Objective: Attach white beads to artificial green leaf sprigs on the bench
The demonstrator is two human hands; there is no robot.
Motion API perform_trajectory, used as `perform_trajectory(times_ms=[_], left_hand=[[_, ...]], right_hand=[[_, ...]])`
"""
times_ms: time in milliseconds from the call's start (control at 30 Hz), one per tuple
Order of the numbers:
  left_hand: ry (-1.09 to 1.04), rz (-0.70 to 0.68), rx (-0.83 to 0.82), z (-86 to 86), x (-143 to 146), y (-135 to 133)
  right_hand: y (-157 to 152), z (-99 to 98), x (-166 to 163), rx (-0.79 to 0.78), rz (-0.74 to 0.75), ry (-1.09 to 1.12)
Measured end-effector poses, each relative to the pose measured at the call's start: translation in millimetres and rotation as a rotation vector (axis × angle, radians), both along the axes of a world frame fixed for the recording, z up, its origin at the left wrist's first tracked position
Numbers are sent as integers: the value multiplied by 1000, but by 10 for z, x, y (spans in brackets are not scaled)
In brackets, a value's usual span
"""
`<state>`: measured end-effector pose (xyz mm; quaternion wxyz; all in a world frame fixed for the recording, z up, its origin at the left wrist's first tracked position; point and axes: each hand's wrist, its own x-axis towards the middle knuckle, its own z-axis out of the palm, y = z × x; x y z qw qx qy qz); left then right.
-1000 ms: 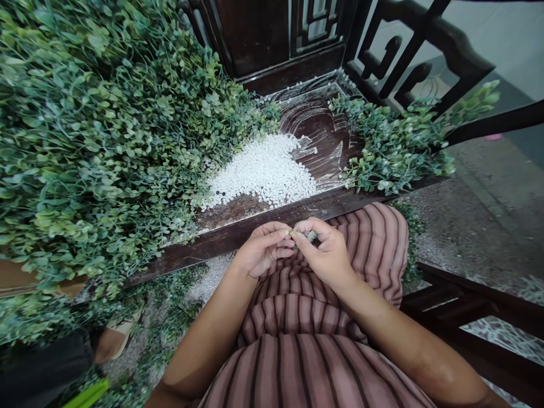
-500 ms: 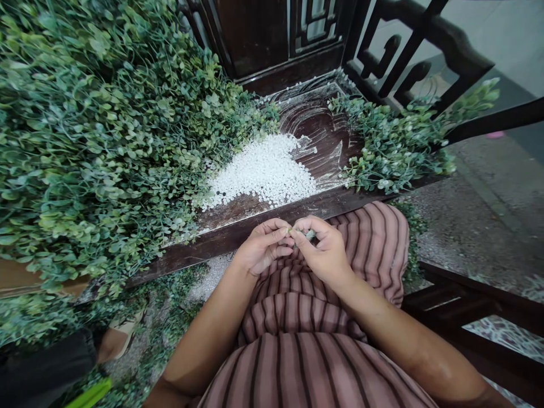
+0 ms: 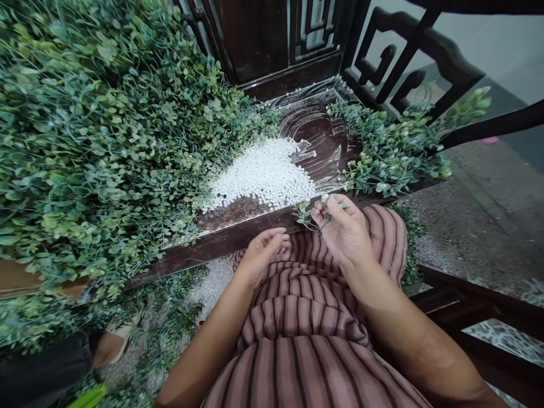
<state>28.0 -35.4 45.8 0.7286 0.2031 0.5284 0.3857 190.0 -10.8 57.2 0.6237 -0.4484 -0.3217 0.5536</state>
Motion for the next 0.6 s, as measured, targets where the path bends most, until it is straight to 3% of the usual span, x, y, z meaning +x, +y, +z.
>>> perform_trajectory(times_ms=[233,467,600], left_hand=[[-237,-45,17,-9,318,142],[-300,-21,59,-4,305,144],[-276,-18,79,9,289,147]], right_hand=[[-121,112,-35,32,73,-19],[-150,182,140,157,398,-170],[-118,118,162,160,415,-321]])
